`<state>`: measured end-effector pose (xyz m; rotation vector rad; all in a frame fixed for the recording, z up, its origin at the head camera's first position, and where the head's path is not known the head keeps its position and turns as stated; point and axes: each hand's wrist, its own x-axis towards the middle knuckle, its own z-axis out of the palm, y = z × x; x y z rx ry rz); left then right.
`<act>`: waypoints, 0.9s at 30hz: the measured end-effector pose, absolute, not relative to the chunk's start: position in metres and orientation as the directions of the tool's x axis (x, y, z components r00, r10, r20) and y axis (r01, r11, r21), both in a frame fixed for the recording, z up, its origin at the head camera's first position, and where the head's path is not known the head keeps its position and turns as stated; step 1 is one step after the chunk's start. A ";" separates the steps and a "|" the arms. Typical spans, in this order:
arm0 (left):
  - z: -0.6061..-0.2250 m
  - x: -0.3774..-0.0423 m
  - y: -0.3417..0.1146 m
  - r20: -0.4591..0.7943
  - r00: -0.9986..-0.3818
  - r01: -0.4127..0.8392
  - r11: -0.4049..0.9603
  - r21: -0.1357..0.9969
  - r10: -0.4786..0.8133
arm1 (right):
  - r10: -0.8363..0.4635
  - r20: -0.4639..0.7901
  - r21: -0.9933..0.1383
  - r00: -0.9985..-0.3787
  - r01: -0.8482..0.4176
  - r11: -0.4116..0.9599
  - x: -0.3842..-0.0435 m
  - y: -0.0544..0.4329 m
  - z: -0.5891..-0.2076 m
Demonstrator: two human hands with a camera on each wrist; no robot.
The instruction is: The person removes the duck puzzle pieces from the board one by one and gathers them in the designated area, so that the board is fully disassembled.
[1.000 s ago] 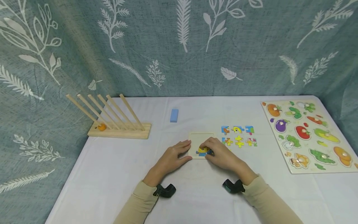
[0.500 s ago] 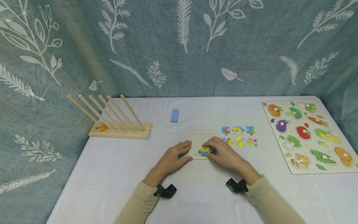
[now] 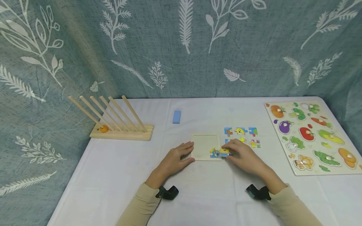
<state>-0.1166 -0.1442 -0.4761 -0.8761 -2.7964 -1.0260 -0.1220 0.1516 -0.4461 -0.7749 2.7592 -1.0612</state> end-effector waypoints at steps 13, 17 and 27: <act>-0.477 -0.117 -0.145 0.217 -0.843 0.515 0.621 0.591 0.492 | -0.401 0.148 -0.624 -0.904 -0.400 0.671 -0.110 0.202 -0.452; -0.478 -0.117 -0.145 0.223 -0.843 0.516 0.621 0.590 0.489 | -0.396 0.155 -0.638 -0.905 -0.398 0.659 -0.109 0.207 -0.455; -0.477 -0.116 -0.144 0.221 -0.844 0.516 0.624 0.587 0.489 | -0.401 0.111 -0.626 -0.909 -0.377 0.683 -0.108 0.209 -0.461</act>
